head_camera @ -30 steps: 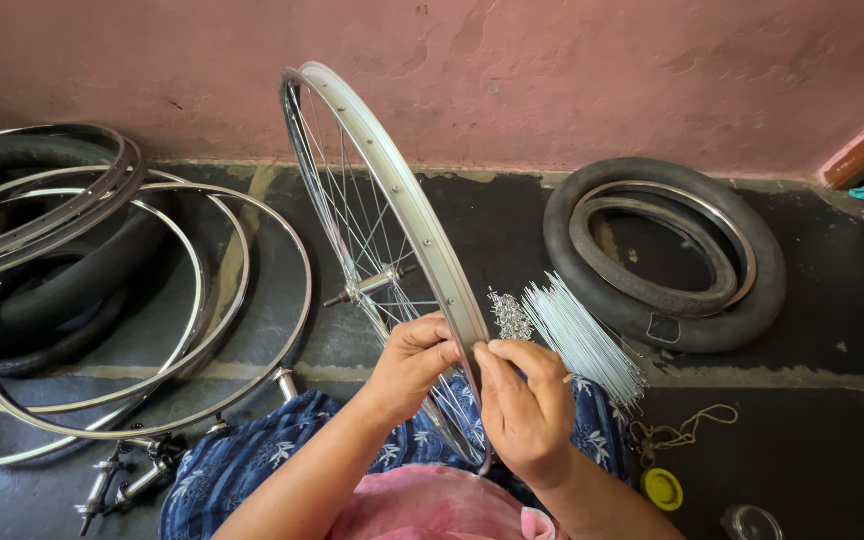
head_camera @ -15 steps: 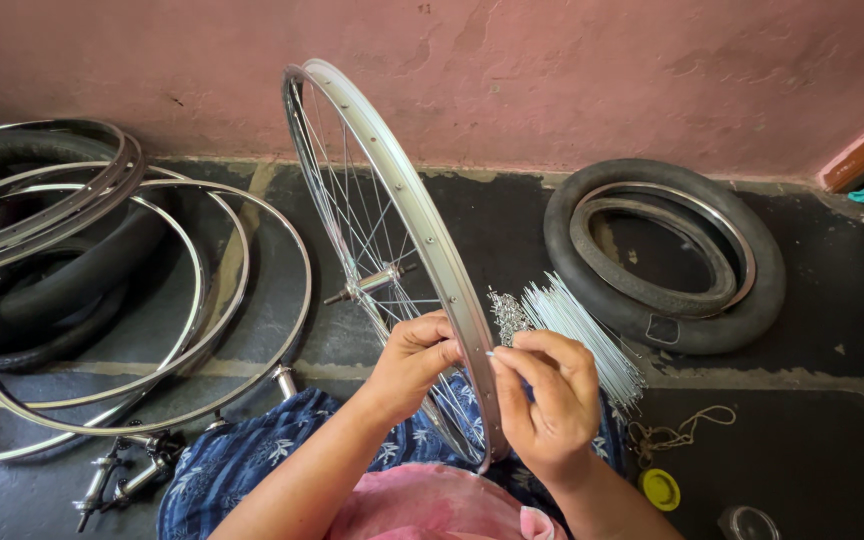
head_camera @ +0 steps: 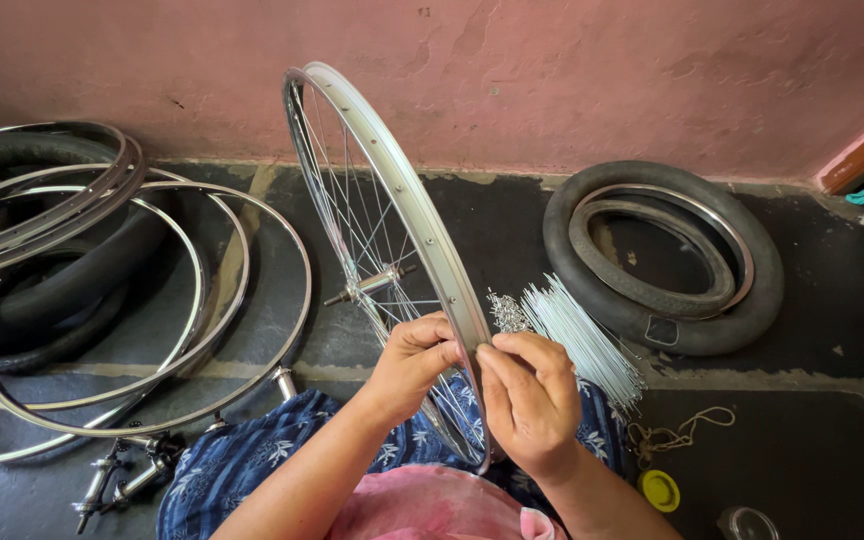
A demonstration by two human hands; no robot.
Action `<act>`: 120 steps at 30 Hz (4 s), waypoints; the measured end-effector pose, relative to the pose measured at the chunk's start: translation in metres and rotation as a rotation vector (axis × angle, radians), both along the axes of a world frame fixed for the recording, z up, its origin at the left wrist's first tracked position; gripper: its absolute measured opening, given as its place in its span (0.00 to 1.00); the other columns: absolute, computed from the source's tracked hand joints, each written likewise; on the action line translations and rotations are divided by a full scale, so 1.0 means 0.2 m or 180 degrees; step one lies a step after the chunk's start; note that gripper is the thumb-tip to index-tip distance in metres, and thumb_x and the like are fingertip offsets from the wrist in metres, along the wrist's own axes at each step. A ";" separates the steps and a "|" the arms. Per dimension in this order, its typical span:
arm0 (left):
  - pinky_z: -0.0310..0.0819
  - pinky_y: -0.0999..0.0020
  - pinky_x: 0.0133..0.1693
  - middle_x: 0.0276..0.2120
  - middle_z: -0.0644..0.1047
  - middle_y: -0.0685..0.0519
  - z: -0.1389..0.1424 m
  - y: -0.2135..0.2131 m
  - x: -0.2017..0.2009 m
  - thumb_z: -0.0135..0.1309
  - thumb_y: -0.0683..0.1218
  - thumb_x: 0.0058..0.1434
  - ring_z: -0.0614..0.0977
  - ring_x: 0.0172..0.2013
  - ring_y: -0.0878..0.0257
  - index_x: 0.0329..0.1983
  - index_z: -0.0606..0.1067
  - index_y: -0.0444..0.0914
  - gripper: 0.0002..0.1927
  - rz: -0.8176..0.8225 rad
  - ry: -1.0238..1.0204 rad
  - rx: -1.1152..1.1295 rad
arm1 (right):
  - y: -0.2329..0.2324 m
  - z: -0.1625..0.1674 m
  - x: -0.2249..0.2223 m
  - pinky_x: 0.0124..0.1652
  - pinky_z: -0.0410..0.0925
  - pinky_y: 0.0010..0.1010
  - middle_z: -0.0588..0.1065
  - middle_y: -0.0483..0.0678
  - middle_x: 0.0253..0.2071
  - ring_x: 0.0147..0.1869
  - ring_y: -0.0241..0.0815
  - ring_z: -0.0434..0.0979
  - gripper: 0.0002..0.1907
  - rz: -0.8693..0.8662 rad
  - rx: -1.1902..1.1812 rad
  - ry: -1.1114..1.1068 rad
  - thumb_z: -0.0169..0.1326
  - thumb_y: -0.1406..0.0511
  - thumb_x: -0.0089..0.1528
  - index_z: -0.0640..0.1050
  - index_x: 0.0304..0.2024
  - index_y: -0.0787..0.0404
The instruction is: The person sits on the floor lacing a bicycle wheel, threading spokes through the hub flanges and hooking each spoke end into the rim holes, rotating the wheel as they work around it. Spare rims, tires and a pile of loose spokes lie on the floor beside them.
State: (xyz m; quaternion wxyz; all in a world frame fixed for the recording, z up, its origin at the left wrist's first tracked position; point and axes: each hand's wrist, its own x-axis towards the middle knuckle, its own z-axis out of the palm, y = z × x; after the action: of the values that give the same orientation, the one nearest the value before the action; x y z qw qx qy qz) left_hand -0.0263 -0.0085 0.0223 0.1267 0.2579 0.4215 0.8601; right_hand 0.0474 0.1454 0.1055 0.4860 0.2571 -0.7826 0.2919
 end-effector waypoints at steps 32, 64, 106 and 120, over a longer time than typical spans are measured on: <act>0.73 0.69 0.51 0.45 0.76 0.55 0.03 -0.01 -0.02 0.60 0.41 0.66 0.78 0.47 0.66 0.42 0.80 0.33 0.06 -0.0114 0.0271 -0.0332 | 0.02 -0.03 0.03 0.51 0.73 0.36 0.73 0.53 0.51 0.54 0.51 0.76 0.15 -0.0002 0.0424 -0.0016 0.59 0.78 0.59 0.80 0.49 0.69; 0.76 0.69 0.49 0.43 0.77 0.57 0.06 -0.02 0.00 0.50 0.47 0.76 0.79 0.46 0.67 0.46 0.79 0.35 0.11 -0.0223 0.0739 -0.0578 | 0.01 -0.63 0.15 0.51 0.75 0.30 0.65 0.61 0.65 0.49 0.40 0.79 0.27 0.1253 -0.1393 -0.0898 0.37 0.80 0.68 0.58 0.70 0.63; 0.65 0.59 0.64 0.64 0.73 0.40 0.39 -0.73 0.25 0.44 0.27 0.43 0.73 0.67 0.54 0.59 0.65 0.34 0.35 0.2124 0.0106 -0.1521 | -0.32 -0.77 -0.38 0.65 0.67 0.44 0.78 0.53 0.53 0.62 0.53 0.76 0.13 0.1694 -0.0236 -0.1178 0.51 0.74 0.64 0.79 0.50 0.62; 0.59 0.50 0.70 0.58 0.75 0.35 0.35 -1.13 0.16 0.47 0.28 0.41 0.72 0.68 0.44 0.51 0.70 0.32 0.29 0.1367 0.0126 -0.1300 | -0.47 -0.90 -1.12 0.44 0.72 0.29 0.75 0.52 0.52 0.45 0.38 0.76 0.23 0.0871 -0.2111 -0.1641 0.61 0.73 0.61 0.70 0.58 0.62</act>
State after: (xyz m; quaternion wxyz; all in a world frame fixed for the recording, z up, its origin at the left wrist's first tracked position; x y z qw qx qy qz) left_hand 0.0058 -0.2335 0.0925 -0.0171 0.1487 0.6331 0.7594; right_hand -0.1760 0.0514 -0.0742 0.2879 0.1072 -0.7011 0.6435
